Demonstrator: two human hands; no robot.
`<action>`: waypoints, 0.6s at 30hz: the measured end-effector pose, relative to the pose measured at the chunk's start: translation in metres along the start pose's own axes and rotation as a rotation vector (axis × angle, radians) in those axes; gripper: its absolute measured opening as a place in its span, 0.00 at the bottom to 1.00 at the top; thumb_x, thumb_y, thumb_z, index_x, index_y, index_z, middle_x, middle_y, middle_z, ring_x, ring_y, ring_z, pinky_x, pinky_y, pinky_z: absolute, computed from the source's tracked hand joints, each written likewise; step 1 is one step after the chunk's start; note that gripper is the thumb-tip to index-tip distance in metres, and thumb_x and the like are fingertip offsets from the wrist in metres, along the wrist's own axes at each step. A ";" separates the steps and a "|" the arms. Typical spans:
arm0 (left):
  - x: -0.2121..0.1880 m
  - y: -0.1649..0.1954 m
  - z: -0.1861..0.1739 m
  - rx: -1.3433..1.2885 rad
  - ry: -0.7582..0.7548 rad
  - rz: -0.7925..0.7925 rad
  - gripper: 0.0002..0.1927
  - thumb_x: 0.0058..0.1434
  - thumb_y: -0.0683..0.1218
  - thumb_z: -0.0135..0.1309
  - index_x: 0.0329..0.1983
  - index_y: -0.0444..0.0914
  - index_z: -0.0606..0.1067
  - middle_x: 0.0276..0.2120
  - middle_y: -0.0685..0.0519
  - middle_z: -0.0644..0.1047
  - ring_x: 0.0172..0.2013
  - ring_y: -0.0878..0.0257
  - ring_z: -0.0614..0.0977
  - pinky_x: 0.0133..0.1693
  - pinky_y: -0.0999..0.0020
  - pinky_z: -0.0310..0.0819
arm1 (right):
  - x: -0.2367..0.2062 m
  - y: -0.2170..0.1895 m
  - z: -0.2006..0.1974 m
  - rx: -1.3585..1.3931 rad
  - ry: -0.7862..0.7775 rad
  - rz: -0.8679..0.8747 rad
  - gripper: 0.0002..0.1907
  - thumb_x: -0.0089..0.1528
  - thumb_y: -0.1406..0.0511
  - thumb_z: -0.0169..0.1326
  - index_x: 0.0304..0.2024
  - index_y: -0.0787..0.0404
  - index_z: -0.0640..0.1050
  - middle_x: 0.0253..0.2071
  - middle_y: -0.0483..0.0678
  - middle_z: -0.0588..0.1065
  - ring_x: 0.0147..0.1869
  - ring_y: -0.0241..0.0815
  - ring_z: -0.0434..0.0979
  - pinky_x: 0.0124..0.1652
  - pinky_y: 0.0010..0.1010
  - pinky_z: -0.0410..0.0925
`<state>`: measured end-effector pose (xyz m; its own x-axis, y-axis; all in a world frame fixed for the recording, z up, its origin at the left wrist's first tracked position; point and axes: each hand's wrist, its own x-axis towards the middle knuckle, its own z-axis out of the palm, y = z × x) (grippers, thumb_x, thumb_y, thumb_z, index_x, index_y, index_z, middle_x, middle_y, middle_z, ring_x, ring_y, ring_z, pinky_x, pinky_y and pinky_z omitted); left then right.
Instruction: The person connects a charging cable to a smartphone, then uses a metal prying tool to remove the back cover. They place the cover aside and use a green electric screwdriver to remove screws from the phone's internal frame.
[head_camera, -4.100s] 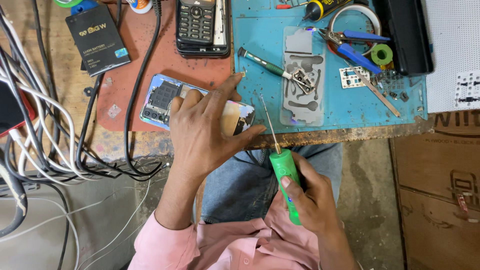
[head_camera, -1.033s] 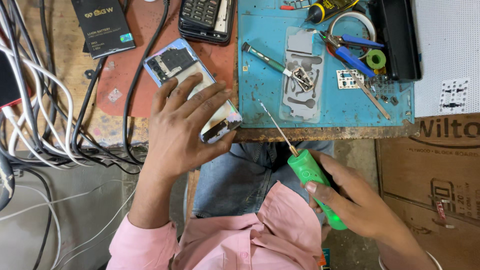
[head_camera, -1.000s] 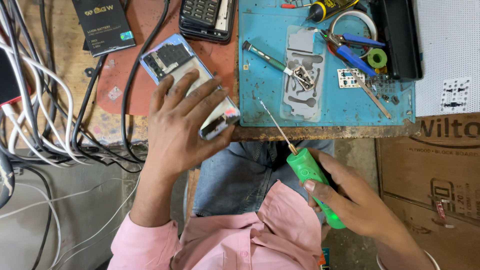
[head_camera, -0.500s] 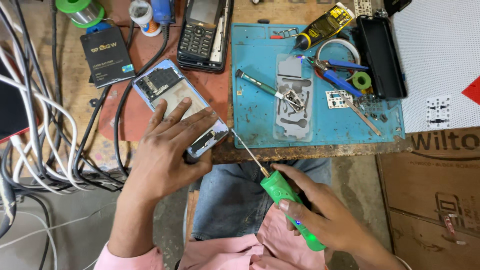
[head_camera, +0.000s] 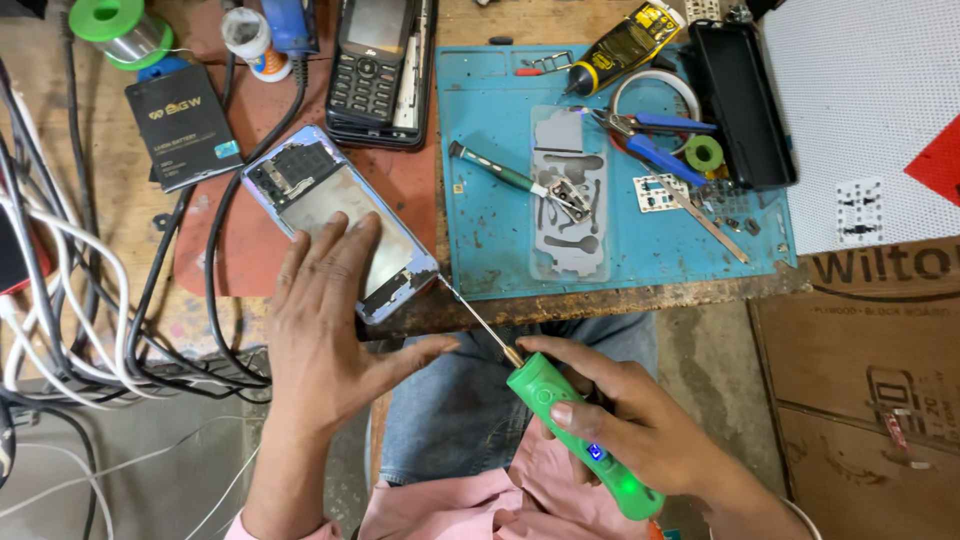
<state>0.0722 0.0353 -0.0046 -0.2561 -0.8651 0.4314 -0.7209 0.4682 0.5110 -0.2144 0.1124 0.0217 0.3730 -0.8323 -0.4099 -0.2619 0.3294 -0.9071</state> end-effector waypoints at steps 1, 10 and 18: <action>-0.002 0.003 0.002 0.033 -0.006 0.007 0.56 0.43 0.72 0.68 0.67 0.34 0.68 0.63 0.43 0.72 0.67 0.43 0.71 0.71 0.44 0.55 | 0.000 0.001 0.000 -0.009 0.001 -0.005 0.32 0.62 0.63 0.55 0.69 0.62 0.70 0.30 0.44 0.75 0.30 0.31 0.71 0.29 0.25 0.67; 0.004 0.013 0.007 0.139 -0.049 -0.055 0.66 0.35 0.81 0.61 0.68 0.32 0.68 0.66 0.43 0.69 0.67 0.45 0.67 0.67 0.43 0.53 | 0.004 0.014 0.001 0.106 -0.016 -0.074 0.27 0.65 0.66 0.52 0.66 0.70 0.71 0.52 0.48 0.78 0.50 0.32 0.74 0.48 0.23 0.69; 0.002 0.017 0.011 0.124 -0.060 -0.079 0.71 0.32 0.84 0.59 0.69 0.30 0.66 0.67 0.40 0.67 0.69 0.43 0.65 0.68 0.38 0.47 | 0.003 0.015 0.003 0.304 0.059 0.222 0.30 0.62 0.65 0.52 0.67 0.62 0.71 0.38 0.50 0.78 0.30 0.35 0.73 0.27 0.26 0.69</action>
<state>0.0523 0.0395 -0.0025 -0.2310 -0.9094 0.3460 -0.8133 0.3756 0.4443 -0.2146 0.1156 0.0068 0.2822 -0.7473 -0.6016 -0.0514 0.6144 -0.7873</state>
